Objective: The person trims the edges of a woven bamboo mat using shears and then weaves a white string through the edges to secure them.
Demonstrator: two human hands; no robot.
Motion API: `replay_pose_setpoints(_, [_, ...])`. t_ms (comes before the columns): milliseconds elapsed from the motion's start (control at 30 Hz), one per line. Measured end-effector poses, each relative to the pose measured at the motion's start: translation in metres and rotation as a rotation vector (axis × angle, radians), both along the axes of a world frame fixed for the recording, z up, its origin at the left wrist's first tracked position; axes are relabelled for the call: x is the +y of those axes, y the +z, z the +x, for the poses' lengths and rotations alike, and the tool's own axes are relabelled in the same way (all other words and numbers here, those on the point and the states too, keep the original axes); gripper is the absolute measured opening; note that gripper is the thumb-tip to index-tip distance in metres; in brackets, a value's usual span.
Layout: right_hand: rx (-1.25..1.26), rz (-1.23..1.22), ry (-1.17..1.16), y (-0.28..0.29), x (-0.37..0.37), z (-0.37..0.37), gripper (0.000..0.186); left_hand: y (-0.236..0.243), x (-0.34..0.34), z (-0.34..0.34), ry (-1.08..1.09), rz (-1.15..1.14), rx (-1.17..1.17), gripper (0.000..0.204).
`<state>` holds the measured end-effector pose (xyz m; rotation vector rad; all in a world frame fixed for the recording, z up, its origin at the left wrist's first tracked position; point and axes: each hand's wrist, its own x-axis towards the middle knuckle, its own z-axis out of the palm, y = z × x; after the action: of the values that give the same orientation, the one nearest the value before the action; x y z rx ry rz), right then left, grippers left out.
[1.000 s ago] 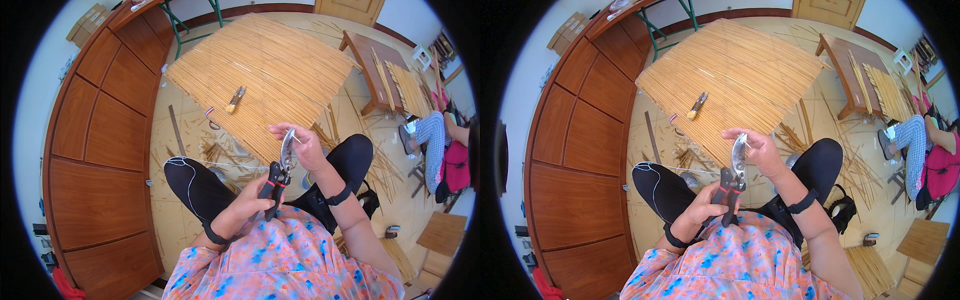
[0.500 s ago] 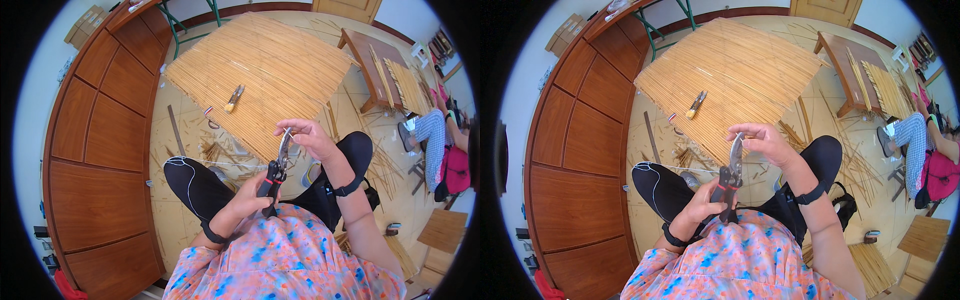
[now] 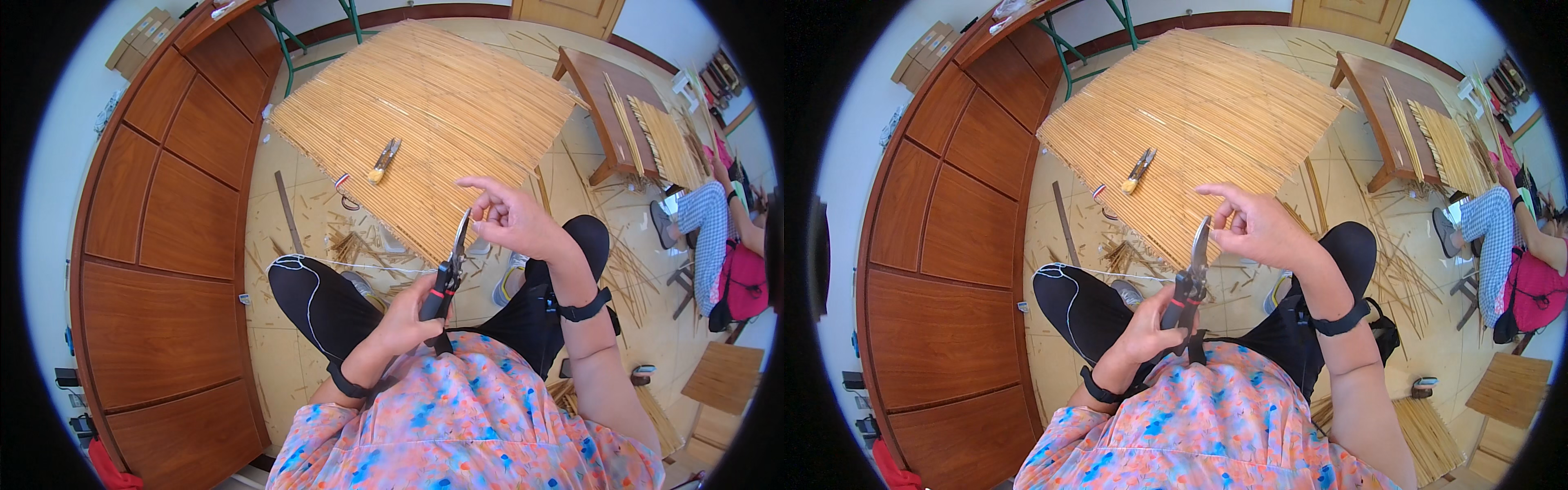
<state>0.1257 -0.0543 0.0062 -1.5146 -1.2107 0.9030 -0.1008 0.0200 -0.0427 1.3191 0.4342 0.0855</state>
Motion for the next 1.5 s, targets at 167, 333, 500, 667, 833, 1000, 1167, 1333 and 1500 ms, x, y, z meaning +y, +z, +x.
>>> replay_pose_setpoints(167, [-0.155, -0.001, -0.047, -0.001, -0.002, 0.001, 0.051, -0.002, 0.002, -0.001, 0.017, 0.015, 0.006, 0.047])
replay_pose_setpoints(333, [-0.057, -0.004, -0.022, 0.005, -0.004, -0.003, 0.061, -0.014, 0.000, -0.001, 0.021, 0.130, -0.027, 0.049])
replay_pose_setpoints(500, [0.194, -0.015, 0.071, 0.000, -0.003, 0.003, 0.069, -0.011, -0.001, -0.001, 0.022, 0.254, 0.023, 0.056])
replay_pose_setpoints(667, [0.319, -0.025, 0.086, -0.001, -0.003, 0.003, 0.072, -0.013, 0.001, -0.002, 0.021, 0.287, 0.013, 0.057])
replay_pose_setpoints(833, [0.409, 0.005, 0.095, 0.000, -0.003, 0.000, 0.074, -0.011, 0.001, -0.002, 0.035, 0.290, -0.009, 0.058])
replay_pose_setpoints(1000, [0.428, -0.001, 0.112, 0.001, -0.004, 0.000, 0.074, -0.011, 0.001, -0.002, 0.044, 0.287, 0.007, 0.059])
replay_pose_setpoints(1167, [0.451, -0.013, 0.103, -0.001, -0.003, 0.000, 0.074, -0.007, 0.001, -0.001, 0.020, 0.332, 0.033, 0.059])
replay_pose_setpoints(1333, [0.463, -0.010, 0.112, -0.004, -0.003, 0.001, 0.074, -0.003, 0.001, -0.001, 0.013, 0.350, 0.056, 0.058])
replay_pose_setpoints(1500, [0.471, -0.023, 0.114, -0.004, -0.003, 0.000, 0.074, -0.005, 0.001, -0.001, -0.003, 0.365, 0.062, 0.056])
